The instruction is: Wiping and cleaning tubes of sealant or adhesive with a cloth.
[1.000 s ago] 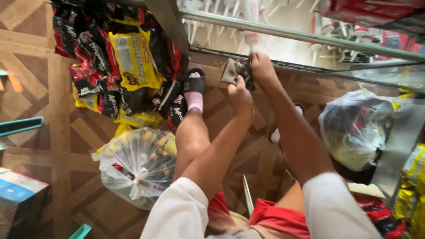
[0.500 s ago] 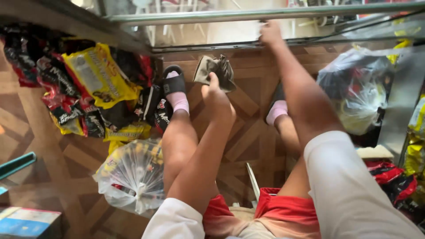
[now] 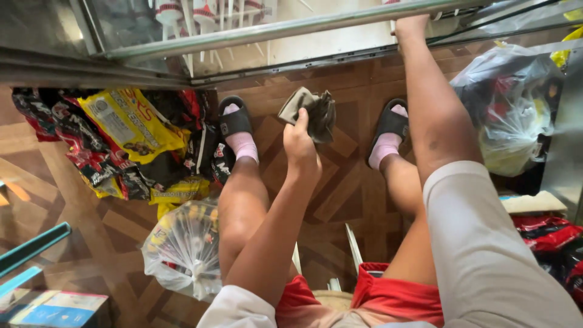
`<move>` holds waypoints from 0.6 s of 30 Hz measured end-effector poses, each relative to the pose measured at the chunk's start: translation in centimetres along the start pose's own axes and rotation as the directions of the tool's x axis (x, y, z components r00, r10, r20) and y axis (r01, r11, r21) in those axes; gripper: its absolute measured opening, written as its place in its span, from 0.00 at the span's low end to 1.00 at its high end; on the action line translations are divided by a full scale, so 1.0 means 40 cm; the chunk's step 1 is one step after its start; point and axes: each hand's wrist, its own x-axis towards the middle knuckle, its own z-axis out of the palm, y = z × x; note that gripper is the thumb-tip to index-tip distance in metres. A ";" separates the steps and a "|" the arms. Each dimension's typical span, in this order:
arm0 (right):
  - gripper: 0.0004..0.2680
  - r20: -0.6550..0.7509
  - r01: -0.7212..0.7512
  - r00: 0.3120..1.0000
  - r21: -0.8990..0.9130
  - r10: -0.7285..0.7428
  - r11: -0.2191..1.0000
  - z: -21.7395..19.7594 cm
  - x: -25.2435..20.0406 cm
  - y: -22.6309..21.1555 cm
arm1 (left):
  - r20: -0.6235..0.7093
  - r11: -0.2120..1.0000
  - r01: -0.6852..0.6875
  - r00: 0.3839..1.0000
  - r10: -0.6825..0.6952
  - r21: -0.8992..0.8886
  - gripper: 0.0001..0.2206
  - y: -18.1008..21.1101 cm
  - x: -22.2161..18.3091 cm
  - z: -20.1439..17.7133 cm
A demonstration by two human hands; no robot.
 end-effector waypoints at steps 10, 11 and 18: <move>0.03 0.130 -0.584 0.784 0.484 0.607 0.651 0.020 -0.059 0.019 | -0.074 0.992 -0.002 0.997 0.012 0.125 0.14 -0.015 0.031 -0.024; 0.03 0.122 -0.570 0.794 0.487 0.595 0.662 -0.021 -0.104 -0.055 | -0.061 0.994 -0.002 0.998 0.009 0.114 0.14 -0.010 0.040 -0.013; 0.16 0.881 -0.778 0.430 0.250 0.198 0.577 -0.334 -0.568 -0.636 | -0.117 0.981 0.032 0.993 -0.010 0.191 0.14 0.038 0.007 0.026</move>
